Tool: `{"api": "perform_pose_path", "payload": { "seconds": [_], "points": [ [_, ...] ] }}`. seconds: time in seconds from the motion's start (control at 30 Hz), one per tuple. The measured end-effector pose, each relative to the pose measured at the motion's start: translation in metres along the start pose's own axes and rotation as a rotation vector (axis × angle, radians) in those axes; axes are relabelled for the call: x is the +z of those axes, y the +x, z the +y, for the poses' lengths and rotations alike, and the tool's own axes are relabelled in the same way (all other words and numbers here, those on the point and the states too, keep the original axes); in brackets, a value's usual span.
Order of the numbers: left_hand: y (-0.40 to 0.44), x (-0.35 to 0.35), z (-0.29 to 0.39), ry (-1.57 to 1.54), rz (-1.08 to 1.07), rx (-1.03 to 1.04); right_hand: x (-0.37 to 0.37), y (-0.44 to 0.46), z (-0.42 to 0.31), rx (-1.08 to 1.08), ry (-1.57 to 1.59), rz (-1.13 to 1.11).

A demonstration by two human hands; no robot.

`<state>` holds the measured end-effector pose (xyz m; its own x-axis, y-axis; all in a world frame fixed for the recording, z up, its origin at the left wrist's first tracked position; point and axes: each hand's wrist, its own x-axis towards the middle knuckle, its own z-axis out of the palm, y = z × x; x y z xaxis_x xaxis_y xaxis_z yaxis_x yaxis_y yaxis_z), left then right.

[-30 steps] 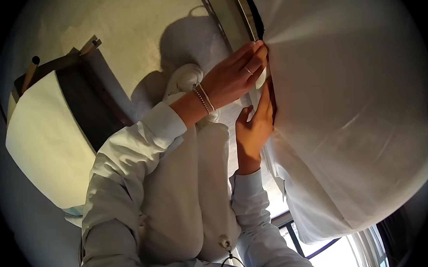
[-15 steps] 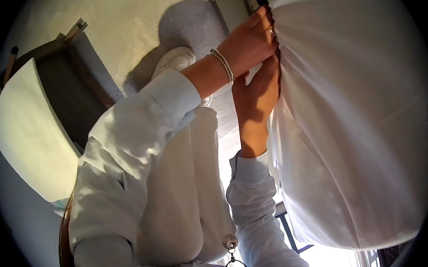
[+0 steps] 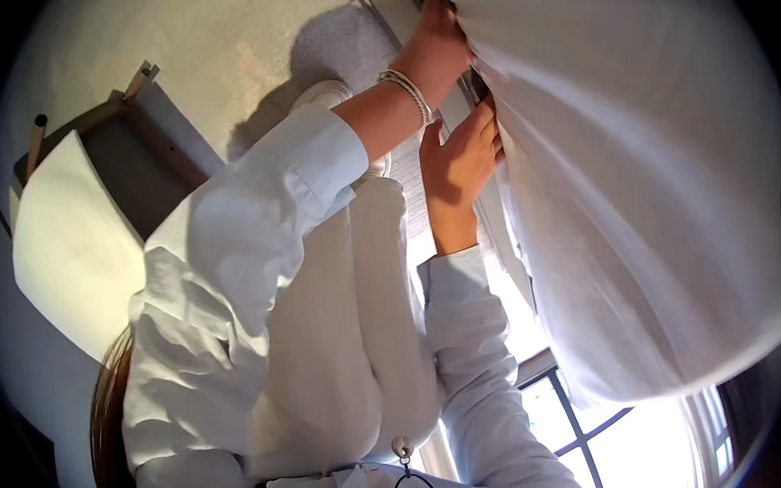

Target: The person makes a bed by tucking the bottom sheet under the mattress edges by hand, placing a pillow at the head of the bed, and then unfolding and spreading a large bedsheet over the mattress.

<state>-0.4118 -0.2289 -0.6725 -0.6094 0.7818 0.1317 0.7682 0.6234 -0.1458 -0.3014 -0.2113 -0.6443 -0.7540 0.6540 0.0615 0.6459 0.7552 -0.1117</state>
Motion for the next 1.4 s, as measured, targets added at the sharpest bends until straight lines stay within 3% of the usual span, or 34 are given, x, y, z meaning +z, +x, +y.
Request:
{"api": "perform_pose_path", "payload": {
  "seconds": [0.07, 0.17, 0.23, 0.33, 0.43, 0.57, 0.7, 0.77, 0.9, 0.97, 1.03, 1.1, 1.17, 1.2, 1.3, 1.33, 1.4],
  "points": [
    [-0.010, 0.003, -0.011, -0.113, 0.023, 0.017, -0.002, -0.004, 0.014, 0.033, 0.236, -0.307],
    [-0.018, -0.015, -0.022, -0.383, -0.110, 0.030, -0.013, -0.011, 0.035, -0.032, 0.323, -0.383],
    [-0.043, -0.018, -0.023, -0.426, 0.109, 0.056, -0.022, -0.020, 0.038, -0.051, 0.340, -0.374],
    [-0.086, -0.017, -0.012, -0.609, 0.153, 0.286, -0.023, -0.048, 0.048, -0.157, 0.271, -0.252],
    [-0.078, -0.023, 0.011, -0.644, 0.118, 0.273, -0.027, -0.060, 0.070, -0.225, 0.088, -0.164],
    [-0.069, -0.025, 0.035, -0.464, 0.004, 0.197, -0.013, -0.049, 0.068, -0.154, 0.048, -0.081],
    [-0.052, -0.017, 0.058, -0.067, 0.081, 0.218, -0.004, -0.037, 0.075, -0.124, 0.218, -0.034],
    [-0.050, -0.019, 0.059, -0.061, 0.121, 0.218, -0.014, -0.036, 0.075, -0.039, 0.236, -0.235],
    [-0.053, -0.013, 0.052, -0.028, 0.112, 0.179, -0.019, -0.050, 0.092, -0.115, 0.291, -0.323],
    [-0.051, -0.008, 0.047, -0.039, 0.113, 0.223, -0.037, -0.068, 0.102, -0.156, 0.351, -0.305],
    [-0.047, -0.006, 0.048, -0.003, 0.115, 0.260, -0.052, -0.084, 0.125, -0.314, 0.083, -0.233],
    [-0.052, -0.002, 0.053, -0.086, 0.135, 0.246, -0.044, -0.091, 0.134, -0.284, 0.055, -0.315],
    [-0.052, -0.007, 0.054, -0.070, 0.138, 0.282, -0.029, -0.089, 0.121, -0.057, 0.132, -0.225],
    [-0.051, -0.008, 0.059, -0.046, 0.136, 0.247, -0.028, -0.081, 0.107, -0.108, 0.102, -0.046],
    [-0.041, 0.001, 0.064, 0.025, 0.212, 0.220, -0.019, -0.064, 0.090, 0.098, -0.009, -0.189],
    [-0.040, -0.005, 0.062, 0.086, 0.169, 0.246, -0.017, -0.063, 0.093, -0.022, -0.049, 0.013],
    [-0.045, -0.020, 0.063, 0.131, 0.056, 0.229, -0.023, -0.067, 0.099, -0.017, 0.061, -0.122]
  ]
}}
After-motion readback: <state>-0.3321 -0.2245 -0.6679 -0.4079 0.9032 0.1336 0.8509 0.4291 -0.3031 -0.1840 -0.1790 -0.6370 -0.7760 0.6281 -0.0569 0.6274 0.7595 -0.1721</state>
